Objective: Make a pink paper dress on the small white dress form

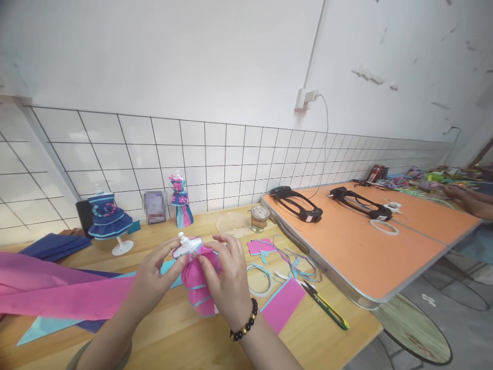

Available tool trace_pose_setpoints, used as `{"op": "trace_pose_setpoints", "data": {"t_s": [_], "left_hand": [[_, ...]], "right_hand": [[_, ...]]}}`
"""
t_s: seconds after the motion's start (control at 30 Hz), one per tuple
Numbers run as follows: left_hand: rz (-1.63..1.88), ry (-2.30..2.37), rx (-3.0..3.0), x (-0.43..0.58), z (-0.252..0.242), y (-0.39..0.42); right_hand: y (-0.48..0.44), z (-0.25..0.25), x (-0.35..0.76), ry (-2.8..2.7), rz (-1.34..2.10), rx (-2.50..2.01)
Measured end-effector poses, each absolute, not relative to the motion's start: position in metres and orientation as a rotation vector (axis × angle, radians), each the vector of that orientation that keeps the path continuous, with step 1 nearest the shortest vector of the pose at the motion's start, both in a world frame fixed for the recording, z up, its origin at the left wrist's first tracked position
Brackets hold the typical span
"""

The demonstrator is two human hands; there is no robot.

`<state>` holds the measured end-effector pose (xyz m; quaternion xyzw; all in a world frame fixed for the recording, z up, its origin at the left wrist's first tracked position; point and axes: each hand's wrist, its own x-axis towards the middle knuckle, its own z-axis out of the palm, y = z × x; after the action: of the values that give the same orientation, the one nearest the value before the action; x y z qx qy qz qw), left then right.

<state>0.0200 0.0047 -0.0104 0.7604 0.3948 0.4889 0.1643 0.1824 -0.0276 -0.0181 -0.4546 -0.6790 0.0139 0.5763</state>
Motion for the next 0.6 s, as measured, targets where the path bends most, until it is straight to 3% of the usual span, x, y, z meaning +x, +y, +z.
{"op": "trace_pose_setpoints", "data": {"t_s": [0.6], "left_hand": [[1.379, 1.143, 2.111, 0.0222, -0.0131, 0.0059]], "right_hand": [[-0.0340, -0.0178, 0.1732, -1.694, -0.088, -1.040]]}}
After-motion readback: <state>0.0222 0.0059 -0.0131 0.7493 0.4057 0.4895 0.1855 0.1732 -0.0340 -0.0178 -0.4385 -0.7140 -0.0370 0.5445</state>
